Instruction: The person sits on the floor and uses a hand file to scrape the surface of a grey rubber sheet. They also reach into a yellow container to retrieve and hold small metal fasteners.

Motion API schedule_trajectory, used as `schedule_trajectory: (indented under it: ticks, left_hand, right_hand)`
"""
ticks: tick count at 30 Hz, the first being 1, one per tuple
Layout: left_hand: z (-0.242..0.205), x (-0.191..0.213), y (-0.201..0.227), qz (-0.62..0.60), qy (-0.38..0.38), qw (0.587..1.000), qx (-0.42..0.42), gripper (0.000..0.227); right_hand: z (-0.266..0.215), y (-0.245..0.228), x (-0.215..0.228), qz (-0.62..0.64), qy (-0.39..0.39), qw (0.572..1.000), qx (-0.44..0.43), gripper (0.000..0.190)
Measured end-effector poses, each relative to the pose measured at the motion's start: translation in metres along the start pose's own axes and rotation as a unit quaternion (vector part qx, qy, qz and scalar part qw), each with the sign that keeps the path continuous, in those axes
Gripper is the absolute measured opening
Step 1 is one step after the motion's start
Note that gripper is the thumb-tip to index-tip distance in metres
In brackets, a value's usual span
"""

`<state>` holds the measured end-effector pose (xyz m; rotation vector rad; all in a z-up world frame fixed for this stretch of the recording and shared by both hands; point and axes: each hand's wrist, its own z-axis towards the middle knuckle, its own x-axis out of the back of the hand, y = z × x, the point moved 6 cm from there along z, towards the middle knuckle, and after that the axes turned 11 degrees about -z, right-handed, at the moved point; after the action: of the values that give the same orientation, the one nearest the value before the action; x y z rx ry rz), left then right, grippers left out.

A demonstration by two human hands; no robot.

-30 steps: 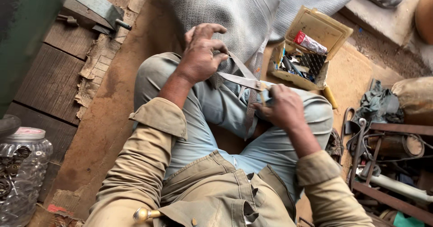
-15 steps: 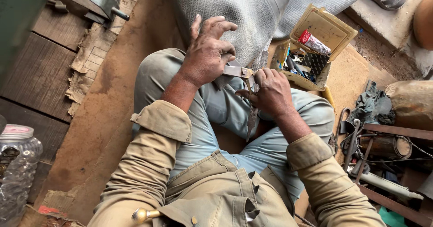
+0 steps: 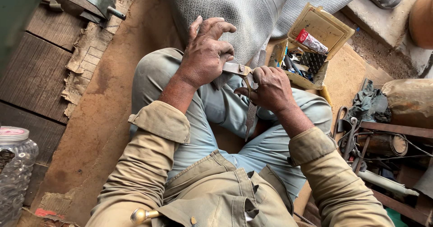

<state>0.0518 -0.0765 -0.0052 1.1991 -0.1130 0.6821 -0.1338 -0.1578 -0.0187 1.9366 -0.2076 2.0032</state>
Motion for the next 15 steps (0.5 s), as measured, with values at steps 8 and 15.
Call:
schedule_trajectory:
  ticks: [8, 15]
  left_hand:
    - [0.003, 0.002, 0.001, -0.02, 0.005, 1.0, 0.016, 0.005]
    - [0.0, 0.029, -0.004, -0.067, 0.129, 0.989, 0.029, 0.004]
  right_hand:
    - [0.001, -0.003, 0.005, -0.021, -0.021, 1.0, 0.002, 0.068]
    - [-0.038, 0.037, 0.009, -0.039, 0.018, 0.997, -0.068, 0.057]
